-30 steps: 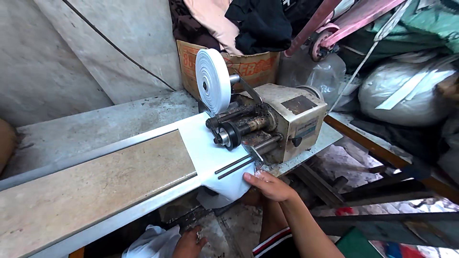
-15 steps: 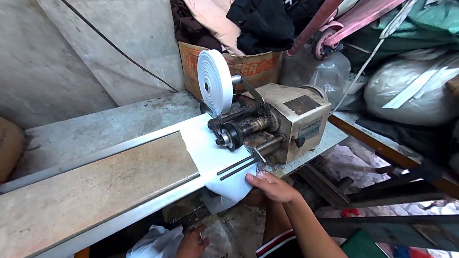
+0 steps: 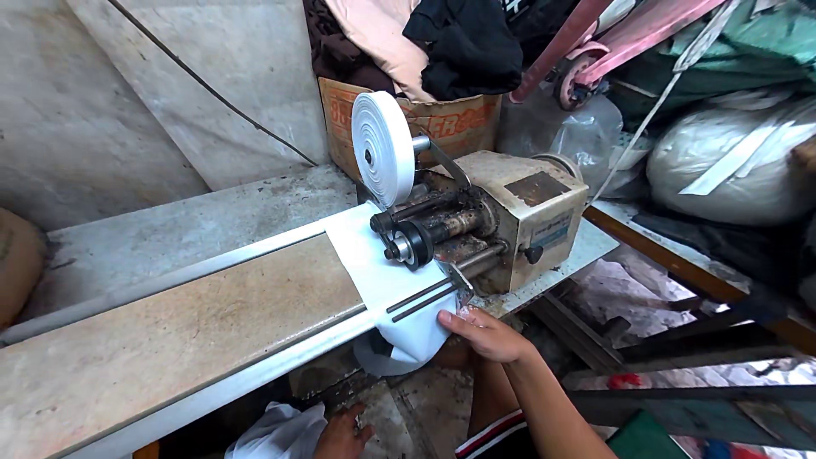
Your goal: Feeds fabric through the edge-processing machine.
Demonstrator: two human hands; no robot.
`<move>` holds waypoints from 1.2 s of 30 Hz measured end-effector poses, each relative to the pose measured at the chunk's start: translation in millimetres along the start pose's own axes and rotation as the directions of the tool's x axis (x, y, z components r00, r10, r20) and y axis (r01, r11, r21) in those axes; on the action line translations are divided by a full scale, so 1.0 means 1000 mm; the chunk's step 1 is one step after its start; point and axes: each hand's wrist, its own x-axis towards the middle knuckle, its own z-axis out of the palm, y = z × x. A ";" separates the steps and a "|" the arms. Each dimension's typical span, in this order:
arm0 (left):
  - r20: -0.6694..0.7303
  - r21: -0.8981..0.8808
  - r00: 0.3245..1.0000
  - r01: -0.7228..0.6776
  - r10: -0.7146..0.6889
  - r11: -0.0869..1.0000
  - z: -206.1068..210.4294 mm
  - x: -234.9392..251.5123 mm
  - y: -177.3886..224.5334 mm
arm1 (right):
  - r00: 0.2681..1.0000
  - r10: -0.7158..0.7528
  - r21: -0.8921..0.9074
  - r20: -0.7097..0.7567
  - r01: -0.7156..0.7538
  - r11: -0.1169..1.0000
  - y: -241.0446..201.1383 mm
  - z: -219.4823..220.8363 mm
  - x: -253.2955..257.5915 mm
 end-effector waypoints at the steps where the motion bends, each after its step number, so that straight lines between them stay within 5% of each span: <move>1: 0.000 -0.001 1.000 0.000 0.000 1.000 0.000 0.000 0.000 | 1.000 0.000 0.002 0.001 0.000 1.000 0.000 0.000 0.000; 36: -0.017 0.022 1.000 -0.005 0.005 1.000 0.001 -0.002 0.000 | 1.000 0.014 -0.023 0.002 -0.013 1.000 0.000 -0.001 -0.001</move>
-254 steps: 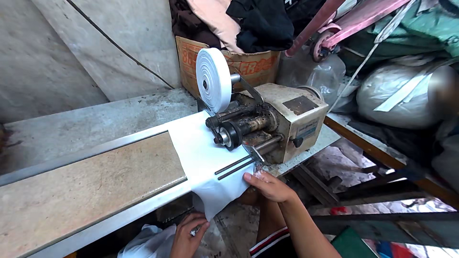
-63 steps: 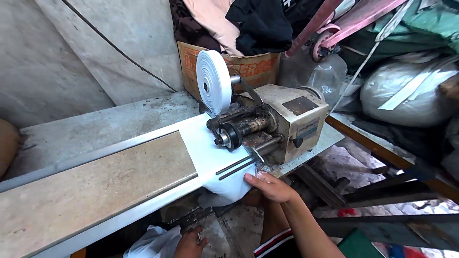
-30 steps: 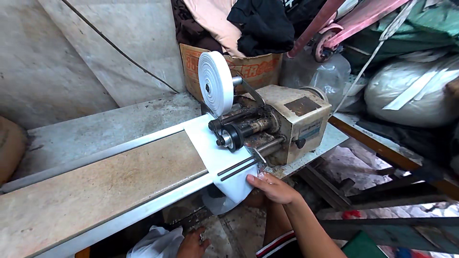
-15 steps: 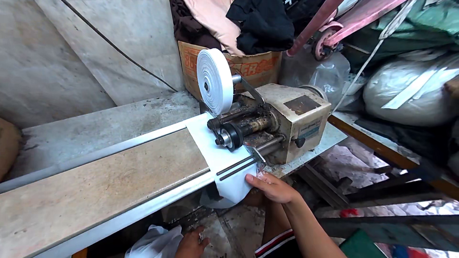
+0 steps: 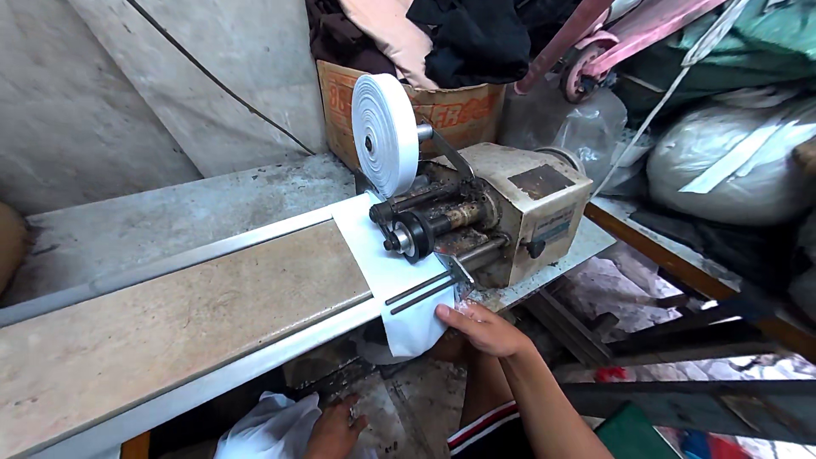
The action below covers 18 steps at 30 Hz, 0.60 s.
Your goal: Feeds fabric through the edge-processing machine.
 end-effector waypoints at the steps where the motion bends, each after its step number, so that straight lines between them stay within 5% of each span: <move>1: -0.001 -0.003 1.000 0.000 0.000 1.000 0.000 0.000 0.000 | 1.000 0.003 -0.010 -0.005 -0.003 1.000 0.000 0.000 0.000; 10: 0.018 0.037 1.000 -0.024 0.023 0.999 0.005 -0.002 0.014 | 1.000 0.004 -0.047 -0.012 -0.004 0.999 -0.001 0.001 -0.001; 15: 0.052 -0.116 0.934 -0.346 0.353 0.931 0.026 0.008 0.076 | 1.000 0.012 -0.071 -0.001 -0.012 0.997 -0.004 0.000 -0.001; 18: -0.006 -0.144 0.900 -0.433 0.436 0.890 0.033 0.029 0.134 | 1.000 0.001 -0.080 0.021 0.001 0.997 -0.003 -0.003 -0.001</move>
